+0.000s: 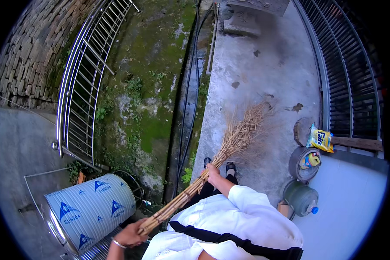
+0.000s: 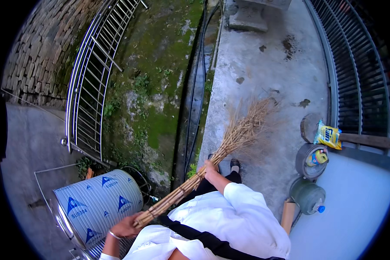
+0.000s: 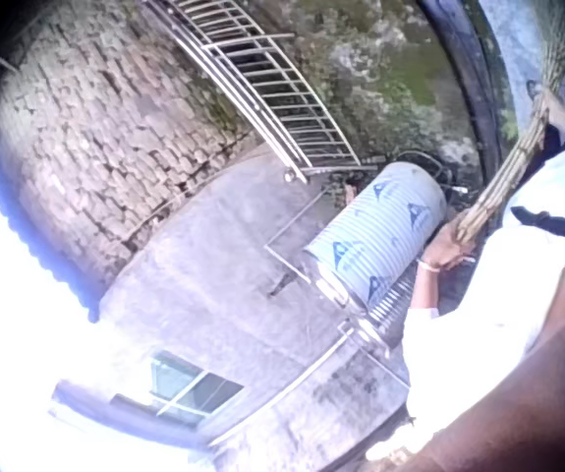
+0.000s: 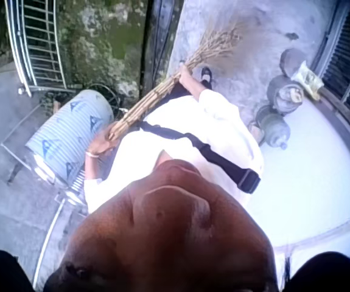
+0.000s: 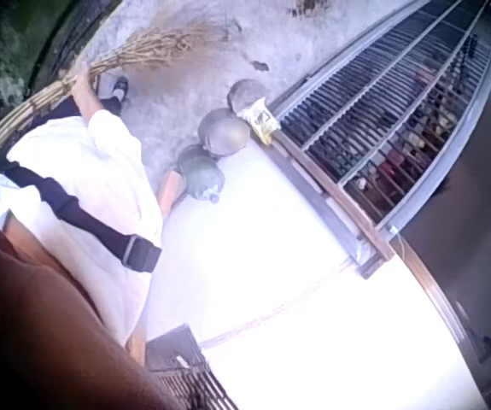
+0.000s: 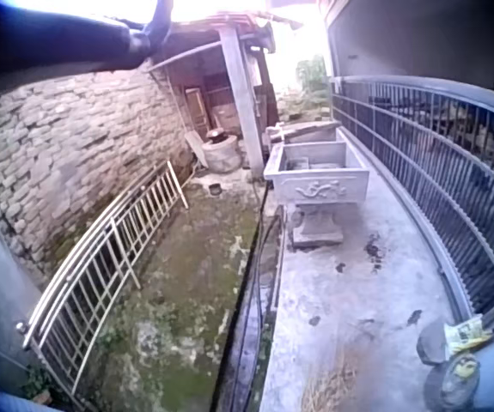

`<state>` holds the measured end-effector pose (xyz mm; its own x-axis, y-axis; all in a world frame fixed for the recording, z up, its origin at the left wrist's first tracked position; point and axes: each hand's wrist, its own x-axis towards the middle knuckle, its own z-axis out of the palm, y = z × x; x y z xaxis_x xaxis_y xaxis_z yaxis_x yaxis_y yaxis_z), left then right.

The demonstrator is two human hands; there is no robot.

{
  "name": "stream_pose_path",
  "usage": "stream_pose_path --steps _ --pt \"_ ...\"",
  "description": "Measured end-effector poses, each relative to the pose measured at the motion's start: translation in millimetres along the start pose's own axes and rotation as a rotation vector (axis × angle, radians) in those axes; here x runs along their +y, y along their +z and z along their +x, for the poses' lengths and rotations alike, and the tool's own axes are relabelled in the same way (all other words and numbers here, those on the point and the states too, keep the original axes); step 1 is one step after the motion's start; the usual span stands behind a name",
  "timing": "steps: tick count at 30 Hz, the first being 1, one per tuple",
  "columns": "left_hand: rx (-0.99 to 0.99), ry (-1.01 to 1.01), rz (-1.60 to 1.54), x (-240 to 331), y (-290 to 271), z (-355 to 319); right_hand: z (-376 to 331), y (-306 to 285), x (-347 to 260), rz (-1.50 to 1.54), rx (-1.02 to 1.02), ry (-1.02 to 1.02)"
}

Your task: The person uses a hoe to scrape dirt and debris from a concrete patio surface. They then switch to a traditional straw broom to sweep the area, gathering dust and loose material into a pile near a metal railing.

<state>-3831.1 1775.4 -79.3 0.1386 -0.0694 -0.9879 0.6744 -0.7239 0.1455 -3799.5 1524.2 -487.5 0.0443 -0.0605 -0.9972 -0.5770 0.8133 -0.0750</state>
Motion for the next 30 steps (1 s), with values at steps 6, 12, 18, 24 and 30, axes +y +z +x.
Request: stream_pose_path --steps 6,12,18,24,30 --pt "0.22 0.441 0.188 32 41 105 68 39 -138 0.111 -0.269 -0.172" --pt "-0.057 0.365 -0.097 93 14 112 1 47 -216 0.118 -0.222 -0.411" --pt "-0.171 0.343 -0.377 74 -3 100 -61 40 -120 0.158 -0.246 -0.393" --pt "-0.094 0.322 -0.376 111 14 142 28 55 -157 -0.249 0.093 -0.491" --pt "-0.112 0.282 -0.05 349 27 185 134 82 -376 -0.236 0.102 -0.601"
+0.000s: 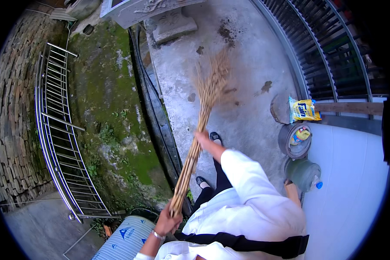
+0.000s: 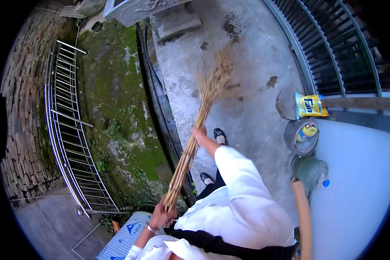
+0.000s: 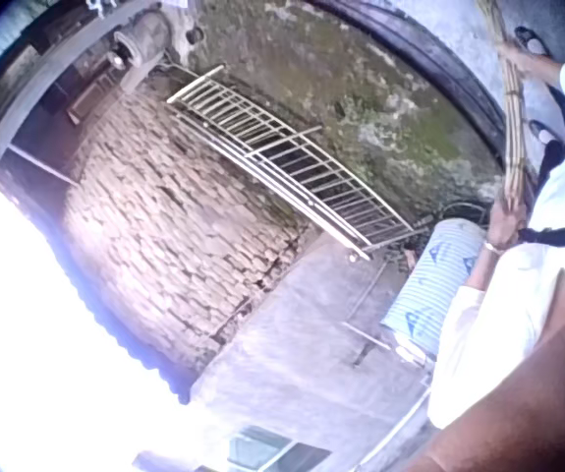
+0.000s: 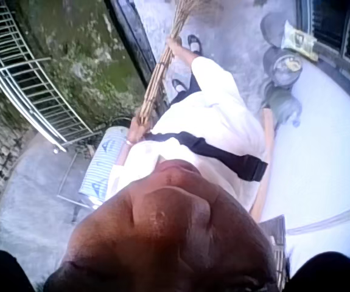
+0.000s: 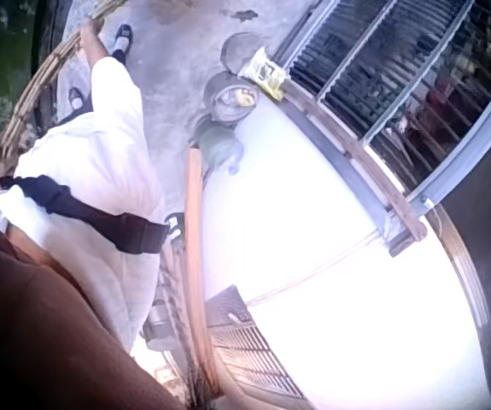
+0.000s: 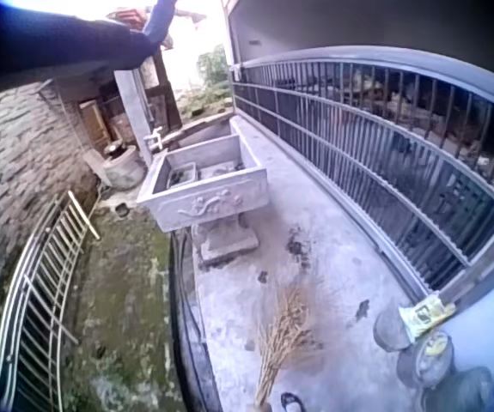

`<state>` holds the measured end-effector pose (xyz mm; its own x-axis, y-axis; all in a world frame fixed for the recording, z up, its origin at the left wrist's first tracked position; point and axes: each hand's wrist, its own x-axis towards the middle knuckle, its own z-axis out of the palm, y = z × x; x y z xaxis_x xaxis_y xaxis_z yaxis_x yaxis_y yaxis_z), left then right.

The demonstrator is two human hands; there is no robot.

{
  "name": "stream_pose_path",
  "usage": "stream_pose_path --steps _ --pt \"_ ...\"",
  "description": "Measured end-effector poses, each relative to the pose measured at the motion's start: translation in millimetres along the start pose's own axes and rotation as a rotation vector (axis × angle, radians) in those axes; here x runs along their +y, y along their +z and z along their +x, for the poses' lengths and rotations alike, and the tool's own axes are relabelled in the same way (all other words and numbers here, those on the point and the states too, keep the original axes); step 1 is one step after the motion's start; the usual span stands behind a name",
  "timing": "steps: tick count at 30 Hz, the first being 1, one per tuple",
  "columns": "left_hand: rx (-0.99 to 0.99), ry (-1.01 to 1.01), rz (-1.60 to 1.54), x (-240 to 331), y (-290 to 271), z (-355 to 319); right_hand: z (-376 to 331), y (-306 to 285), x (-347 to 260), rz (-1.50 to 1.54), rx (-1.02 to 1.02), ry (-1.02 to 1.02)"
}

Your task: The person uses a hoe to scrape dirt and debris from a concrete patio surface. They then switch to a traditional straw broom to sweep the area, gathering dust and loose material into a pile near a metal railing.

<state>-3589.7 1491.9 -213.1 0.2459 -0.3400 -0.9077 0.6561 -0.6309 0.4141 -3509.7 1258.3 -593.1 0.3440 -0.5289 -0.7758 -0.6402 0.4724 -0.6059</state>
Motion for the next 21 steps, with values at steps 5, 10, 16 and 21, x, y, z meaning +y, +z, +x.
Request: stream_pose_path --steps 5,10,16,21 --pt "-0.061 0.21 -0.152 125 28 96 114 -39 -197 0.036 -0.001 -0.144" --pt "-0.121 0.16 -0.17 147 24 74 76 -50 -209 -0.058 -0.024 -0.158" --pt "0.016 0.367 -0.105 15 3 -8 -90 -52 -107 -0.338 -0.063 0.095" --pt "0.024 0.403 -0.055 33 9 25 -14 -32 -74 -0.228 -0.068 0.029"
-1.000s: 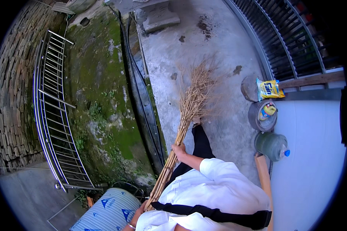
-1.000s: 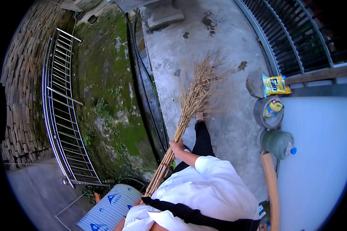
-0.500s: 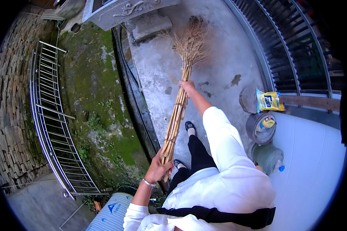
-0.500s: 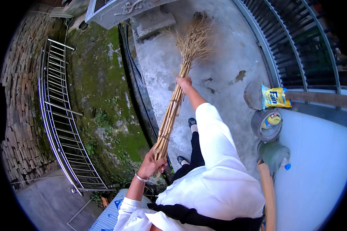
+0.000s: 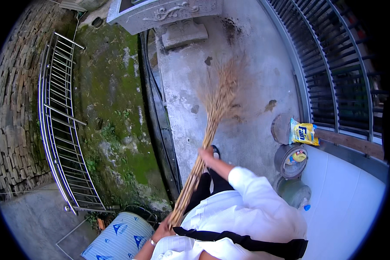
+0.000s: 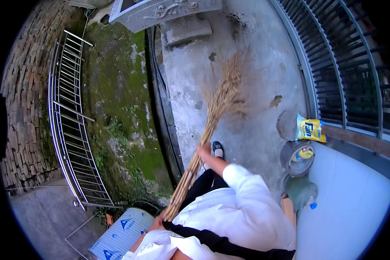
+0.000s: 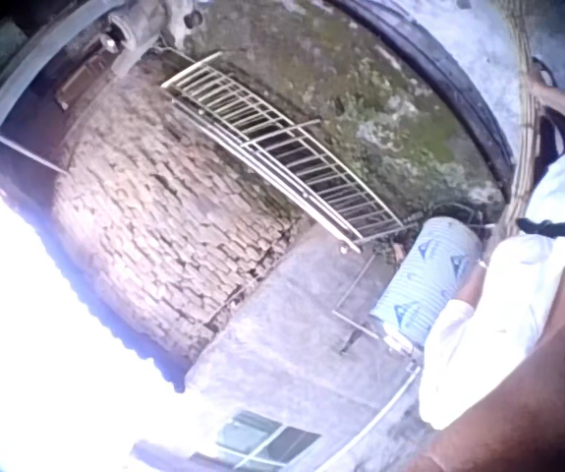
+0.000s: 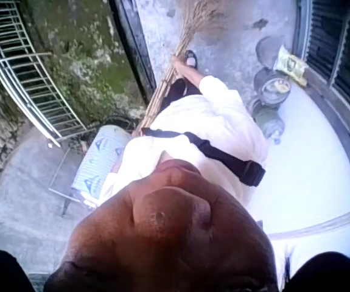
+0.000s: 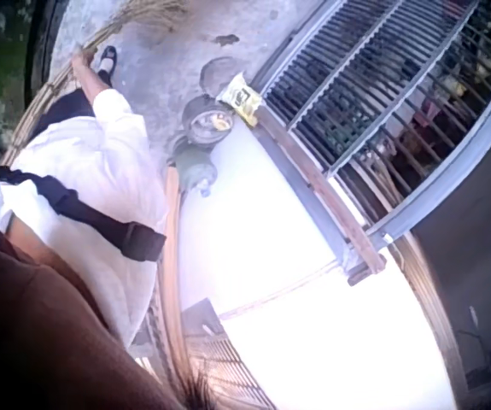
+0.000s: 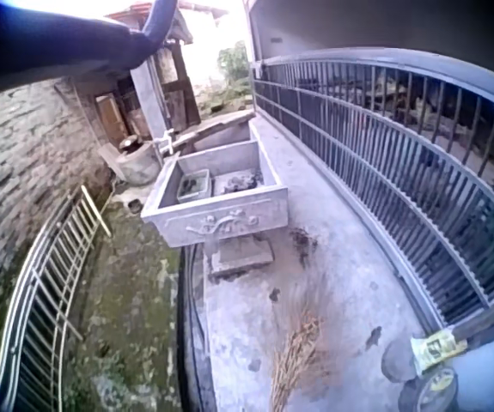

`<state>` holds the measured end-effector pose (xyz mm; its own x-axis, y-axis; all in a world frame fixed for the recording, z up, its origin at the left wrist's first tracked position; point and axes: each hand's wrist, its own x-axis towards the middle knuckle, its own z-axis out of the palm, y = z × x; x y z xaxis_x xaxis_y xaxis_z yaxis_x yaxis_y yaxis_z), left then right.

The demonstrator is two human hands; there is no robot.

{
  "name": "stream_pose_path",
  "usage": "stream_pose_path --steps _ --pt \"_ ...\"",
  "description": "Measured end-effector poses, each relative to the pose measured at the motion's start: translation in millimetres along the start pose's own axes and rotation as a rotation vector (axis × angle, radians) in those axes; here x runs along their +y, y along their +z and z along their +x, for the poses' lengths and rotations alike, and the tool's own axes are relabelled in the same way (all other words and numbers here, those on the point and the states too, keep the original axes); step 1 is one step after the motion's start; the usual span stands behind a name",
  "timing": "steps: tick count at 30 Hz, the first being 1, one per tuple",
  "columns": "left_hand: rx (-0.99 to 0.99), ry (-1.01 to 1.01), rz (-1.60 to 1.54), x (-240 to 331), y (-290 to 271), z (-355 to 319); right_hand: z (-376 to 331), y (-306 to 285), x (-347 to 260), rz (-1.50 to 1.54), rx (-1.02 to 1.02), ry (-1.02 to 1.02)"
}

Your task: The person uses a hoe to scrape dirt and debris from a concrete patio surface. They then switch to a traditional straw broom to sweep the area, gathering dust and loose material into a pile near a metal railing.

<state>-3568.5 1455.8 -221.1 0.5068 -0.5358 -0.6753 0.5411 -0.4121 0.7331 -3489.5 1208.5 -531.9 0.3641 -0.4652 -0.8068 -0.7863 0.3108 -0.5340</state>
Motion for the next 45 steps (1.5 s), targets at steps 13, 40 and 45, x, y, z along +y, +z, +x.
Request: stream_pose_path --steps 13,40,45 --pt "-0.004 -0.229 0.493 5 -64 -49 -85 -5 -27 0.608 -0.083 -0.049" --pt "0.087 -0.002 0.887 110 63 77 46 -146 -54 0.941 -0.217 0.141" --pt "0.193 -0.02 0.763 152 157 135 111 -211 -154 0.711 -0.239 0.061"
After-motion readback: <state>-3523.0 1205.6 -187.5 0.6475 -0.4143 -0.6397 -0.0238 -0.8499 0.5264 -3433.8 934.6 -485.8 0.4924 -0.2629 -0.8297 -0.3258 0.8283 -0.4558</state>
